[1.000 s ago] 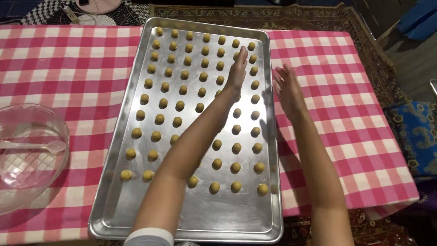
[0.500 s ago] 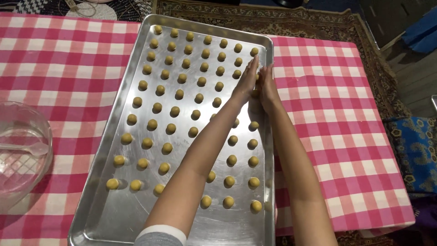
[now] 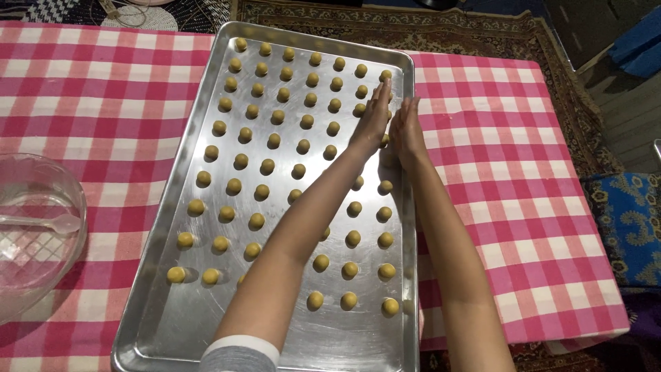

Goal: Rolling pieces of dough into small balls and arranging them in organized rows on a large baking tray.

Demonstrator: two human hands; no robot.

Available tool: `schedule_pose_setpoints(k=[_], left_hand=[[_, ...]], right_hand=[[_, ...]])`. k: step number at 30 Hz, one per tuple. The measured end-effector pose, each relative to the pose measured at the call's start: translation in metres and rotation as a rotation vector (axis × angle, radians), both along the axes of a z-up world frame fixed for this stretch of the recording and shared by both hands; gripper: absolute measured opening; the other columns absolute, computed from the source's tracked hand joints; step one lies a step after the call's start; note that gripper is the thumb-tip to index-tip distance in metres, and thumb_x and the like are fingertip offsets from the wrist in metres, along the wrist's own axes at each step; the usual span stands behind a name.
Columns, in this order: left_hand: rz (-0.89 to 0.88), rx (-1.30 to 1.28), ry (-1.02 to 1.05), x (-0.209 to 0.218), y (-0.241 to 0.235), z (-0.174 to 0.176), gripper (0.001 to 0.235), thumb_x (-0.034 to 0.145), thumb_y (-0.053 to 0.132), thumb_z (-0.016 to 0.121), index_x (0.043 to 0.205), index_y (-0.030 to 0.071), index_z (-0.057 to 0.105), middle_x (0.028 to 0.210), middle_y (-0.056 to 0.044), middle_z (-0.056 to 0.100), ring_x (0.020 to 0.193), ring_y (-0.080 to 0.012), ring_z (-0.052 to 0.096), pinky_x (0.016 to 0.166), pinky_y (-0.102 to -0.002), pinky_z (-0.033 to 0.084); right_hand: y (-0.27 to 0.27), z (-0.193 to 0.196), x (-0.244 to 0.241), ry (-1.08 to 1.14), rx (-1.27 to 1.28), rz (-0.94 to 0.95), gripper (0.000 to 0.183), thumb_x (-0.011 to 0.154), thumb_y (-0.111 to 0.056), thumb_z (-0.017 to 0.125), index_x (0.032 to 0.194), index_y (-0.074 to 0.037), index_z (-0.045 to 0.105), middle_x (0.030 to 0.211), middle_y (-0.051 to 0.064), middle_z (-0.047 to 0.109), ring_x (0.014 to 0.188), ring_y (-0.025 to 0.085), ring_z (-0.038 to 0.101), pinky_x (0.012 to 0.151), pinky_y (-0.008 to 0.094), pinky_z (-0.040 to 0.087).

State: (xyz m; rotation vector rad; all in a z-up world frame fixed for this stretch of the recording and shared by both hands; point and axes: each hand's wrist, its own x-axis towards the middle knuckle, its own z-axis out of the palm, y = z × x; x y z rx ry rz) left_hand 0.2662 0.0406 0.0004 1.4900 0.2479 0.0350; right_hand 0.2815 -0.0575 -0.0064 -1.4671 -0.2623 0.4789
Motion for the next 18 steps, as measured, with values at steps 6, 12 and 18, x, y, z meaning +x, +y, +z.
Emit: schedule_pose_setpoints(k=[6,12,18], left_hand=[[0.035,0.024,0.027,-0.046,-0.008,0.011,0.089,0.095,0.077,0.019,0.161,0.018,0.028,0.145,-0.018,0.052,0.119,-0.0362,0.063,0.098,-0.043,0.046],[-0.040,-0.138,0.039,-0.080,-0.022,0.014,0.099,0.092,0.075,0.022,0.162,0.005,0.012,0.166,-0.027,0.018,0.155,-0.0418,0.011,0.126,-0.055,0.002],[-0.050,-0.124,0.014,-0.056,-0.025,-0.014,0.096,0.097,0.075,0.023,0.162,0.005,0.015,0.165,-0.025,0.022,0.156,-0.0372,0.012,0.127,-0.052,0.000]], right_hand=[[-0.033,-0.004,-0.023,-0.007,-0.017,-0.004,0.107,0.091,-0.084,0.015,0.163,-0.007,-0.005,0.168,0.023,-0.013,0.154,0.043,-0.013,0.123,0.058,-0.009],[-0.053,0.003,-0.073,0.022,-0.075,0.022,0.105,0.093,-0.080,0.011,0.161,-0.002,-0.005,0.167,0.026,-0.013,0.153,0.045,-0.012,0.123,0.058,-0.008],[-0.052,0.000,-0.091,0.032,-0.123,0.038,0.099,0.095,-0.077,0.008,0.161,-0.004,-0.005,0.167,0.025,-0.013,0.153,0.043,-0.011,0.122,0.057,-0.009]])
